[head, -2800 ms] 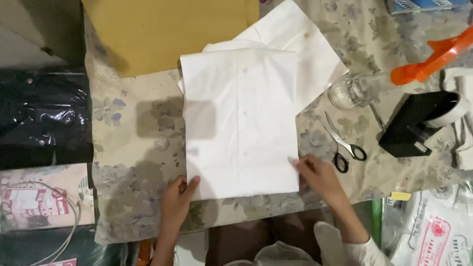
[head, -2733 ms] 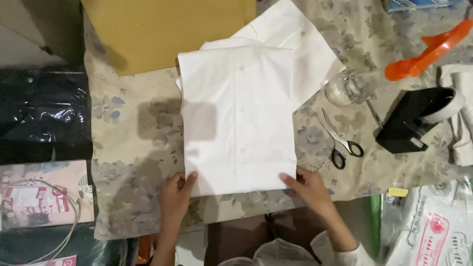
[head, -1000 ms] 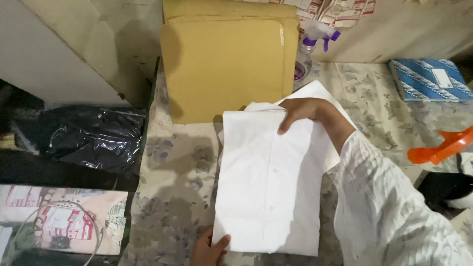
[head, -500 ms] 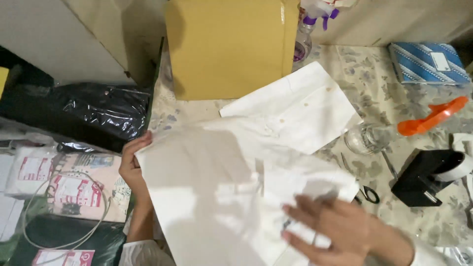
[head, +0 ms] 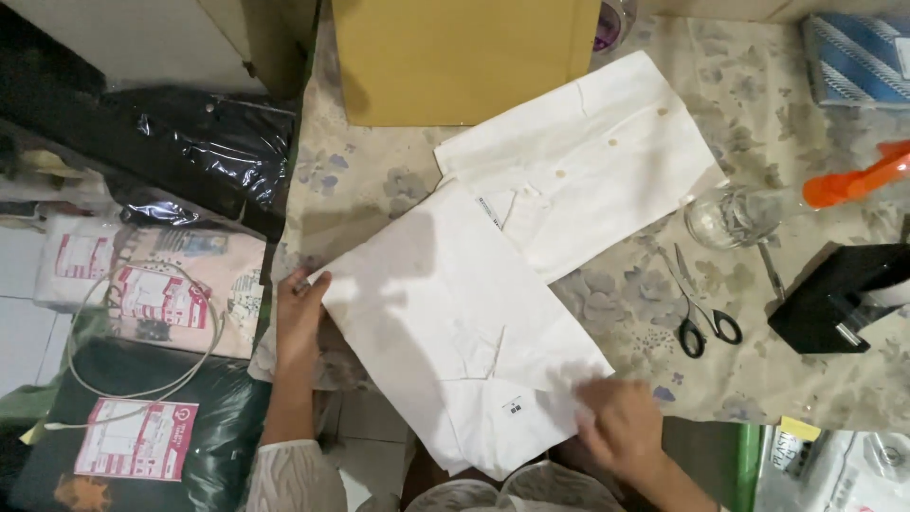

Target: Folding a white shirt, placing it into a plastic bag, and sealing it with tape and labels.

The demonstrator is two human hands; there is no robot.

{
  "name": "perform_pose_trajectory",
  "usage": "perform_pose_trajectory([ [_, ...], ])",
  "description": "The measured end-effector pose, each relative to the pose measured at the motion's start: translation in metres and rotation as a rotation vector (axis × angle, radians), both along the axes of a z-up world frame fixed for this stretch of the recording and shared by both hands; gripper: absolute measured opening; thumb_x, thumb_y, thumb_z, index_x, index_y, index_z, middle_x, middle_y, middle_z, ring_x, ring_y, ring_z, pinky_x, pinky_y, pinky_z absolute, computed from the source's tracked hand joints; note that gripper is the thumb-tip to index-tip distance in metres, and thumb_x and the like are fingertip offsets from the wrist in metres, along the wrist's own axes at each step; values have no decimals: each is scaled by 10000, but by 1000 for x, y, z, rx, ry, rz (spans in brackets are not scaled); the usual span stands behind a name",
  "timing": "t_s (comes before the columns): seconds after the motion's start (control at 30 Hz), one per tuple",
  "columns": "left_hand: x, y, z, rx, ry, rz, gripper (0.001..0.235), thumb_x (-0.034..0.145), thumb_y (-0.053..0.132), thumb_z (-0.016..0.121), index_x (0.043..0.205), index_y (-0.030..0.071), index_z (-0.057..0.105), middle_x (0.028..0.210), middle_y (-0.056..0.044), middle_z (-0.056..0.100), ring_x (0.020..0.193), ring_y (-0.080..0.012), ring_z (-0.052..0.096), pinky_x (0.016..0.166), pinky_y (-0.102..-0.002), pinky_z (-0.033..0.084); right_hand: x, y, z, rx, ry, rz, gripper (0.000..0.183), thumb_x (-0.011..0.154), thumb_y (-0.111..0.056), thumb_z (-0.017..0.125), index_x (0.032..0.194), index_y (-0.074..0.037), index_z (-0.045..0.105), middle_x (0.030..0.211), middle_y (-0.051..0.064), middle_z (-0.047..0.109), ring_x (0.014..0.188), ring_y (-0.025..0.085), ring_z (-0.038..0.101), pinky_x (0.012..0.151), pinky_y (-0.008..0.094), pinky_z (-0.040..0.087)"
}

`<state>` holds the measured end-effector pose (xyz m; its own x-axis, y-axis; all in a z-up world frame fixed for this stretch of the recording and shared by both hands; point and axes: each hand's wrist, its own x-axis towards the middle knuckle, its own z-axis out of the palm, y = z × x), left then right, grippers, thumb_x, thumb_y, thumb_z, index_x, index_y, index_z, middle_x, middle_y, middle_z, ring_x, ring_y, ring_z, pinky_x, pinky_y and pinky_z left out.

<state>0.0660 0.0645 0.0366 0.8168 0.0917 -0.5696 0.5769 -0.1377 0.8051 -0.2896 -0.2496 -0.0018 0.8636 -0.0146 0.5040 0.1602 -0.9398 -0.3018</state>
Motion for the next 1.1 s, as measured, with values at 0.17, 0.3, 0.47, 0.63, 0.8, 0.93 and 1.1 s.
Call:
perform_pose_trajectory([
  [0.17, -9, -4, -32, -207, -34, 52, 488, 905, 167, 745, 1336, 8, 582, 1178, -153, 700, 1022, -248, 695, 889, -373, 553, 108, -22, 34, 447, 632, -475, 539, 920, -460, 668, 1219, -11, 679, 1144, 213, 700, 1041, 405, 676, 805, 509, 543],
  [0.3, -19, -21, -12, -281, -315, 126, 324, 956, 77, 752, 1244, -10, 629, 1060, -114, 706, 937, -171, 671, 919, -365, 553, 133, -25, 53, 819, 939, -522, 496, 795, -456, 846, 993, -13, 740, 935, 194, 760, 901, 365, 747, 713, 443, 541],
  [0.47, 29, -31, -16, -90, -523, 54, 339, 955, 107, 783, 1250, 74, 621, 1081, -49, 686, 969, -125, 625, 954, -332, 524, 140, -26, 21, 1156, 590, -447, 395, 798, -277, 920, 743, -52, 600, 637, 67, 595, 579, 217, 561, 527, 325, 418],
  [0.63, 54, -66, -66, 737, -827, -229, 760, 838, 320, 837, 1479, 142, 469, 1549, -159, 428, 1420, -404, 403, 1013, -691, 395, 171, -65, 27, 1335, 487, -838, 360, 1000, -388, 670, 1123, -54, 618, 917, 202, 739, 687, 296, 730, 591, 406, 599],
  [0.8, 6, -127, -63, 884, -1213, -651, 579, 1047, 519, 498, 1543, 223, 507, 1604, -116, 465, 1487, -369, 400, 1157, -560, 318, 206, -103, 59, 1531, 248, -952, 732, 1012, -474, 660, 1322, 164, 479, 1162, 339, 601, 925, 373, 715, 784, 503, 592],
  [0.93, 8, -131, -72, 1029, -1282, -622, 641, 992, 550, 549, 1541, 222, 506, 1615, -114, 459, 1469, -377, 440, 1131, -545, 375, 243, -114, 59, 1448, 115, -1043, 925, 864, -377, 844, 1522, 92, 395, 1467, 351, 449, 1438, 486, 367, 1164, 562, 299],
  [1.1, 11, -121, -92, 948, -1215, -655, 623, 995, 493, 575, 1567, 268, 468, 1640, -71, 417, 1489, -354, 399, 1155, -542, 356, 261, -121, 80, 1433, -372, -651, 553, 728, 92, 741, 1228, -27, 538, 1051, 111, 660, 916, 275, 678, 833, 373, 548],
])
